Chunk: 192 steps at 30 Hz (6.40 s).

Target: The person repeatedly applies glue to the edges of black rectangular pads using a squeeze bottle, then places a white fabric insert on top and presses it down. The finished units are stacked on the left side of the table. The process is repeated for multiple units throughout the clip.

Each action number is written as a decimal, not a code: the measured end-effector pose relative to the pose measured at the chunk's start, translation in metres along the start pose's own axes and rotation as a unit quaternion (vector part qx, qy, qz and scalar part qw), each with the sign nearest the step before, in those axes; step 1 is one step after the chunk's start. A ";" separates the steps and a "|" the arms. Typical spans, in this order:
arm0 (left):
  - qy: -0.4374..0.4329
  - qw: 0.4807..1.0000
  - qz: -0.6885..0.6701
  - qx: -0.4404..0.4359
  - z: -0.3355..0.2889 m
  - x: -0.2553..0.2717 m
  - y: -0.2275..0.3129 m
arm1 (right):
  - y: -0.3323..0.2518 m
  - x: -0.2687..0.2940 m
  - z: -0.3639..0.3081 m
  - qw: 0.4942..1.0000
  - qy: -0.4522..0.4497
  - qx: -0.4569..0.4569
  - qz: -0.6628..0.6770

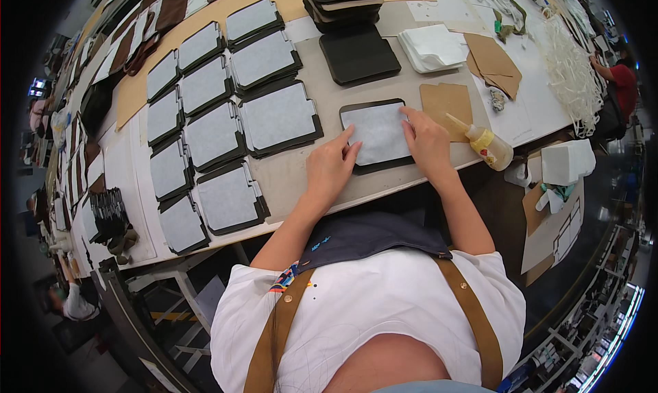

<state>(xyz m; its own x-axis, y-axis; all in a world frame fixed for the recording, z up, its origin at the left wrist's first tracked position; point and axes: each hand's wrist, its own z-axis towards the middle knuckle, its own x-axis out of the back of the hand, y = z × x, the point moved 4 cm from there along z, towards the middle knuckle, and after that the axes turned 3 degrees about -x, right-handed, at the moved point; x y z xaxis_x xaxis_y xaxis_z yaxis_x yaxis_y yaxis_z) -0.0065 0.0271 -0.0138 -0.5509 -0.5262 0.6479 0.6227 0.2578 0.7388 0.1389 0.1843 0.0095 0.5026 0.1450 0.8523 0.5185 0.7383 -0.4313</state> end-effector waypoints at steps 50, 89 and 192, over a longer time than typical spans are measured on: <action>-0.131 0.941 0.191 -0.246 -0.021 -0.001 0.021 | -0.021 0.014 -0.050 0.982 -0.120 0.147 -0.021; 0.008 0.985 0.078 -0.156 -0.051 0.030 -0.002 | -0.031 0.002 -0.017 0.964 -0.159 0.187 0.099; 0.186 0.975 -0.043 -0.115 0.045 0.050 -0.021 | -0.001 0.046 -0.042 0.928 0.215 -0.056 0.298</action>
<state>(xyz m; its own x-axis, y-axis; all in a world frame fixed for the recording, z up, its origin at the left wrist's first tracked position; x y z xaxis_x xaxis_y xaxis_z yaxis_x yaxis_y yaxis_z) -0.0715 0.0319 0.0112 -0.3932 -0.8061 0.4422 0.7146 0.0346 0.6987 0.1907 0.1629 0.0366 0.9407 0.2117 0.2651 0.1157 0.5345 -0.8372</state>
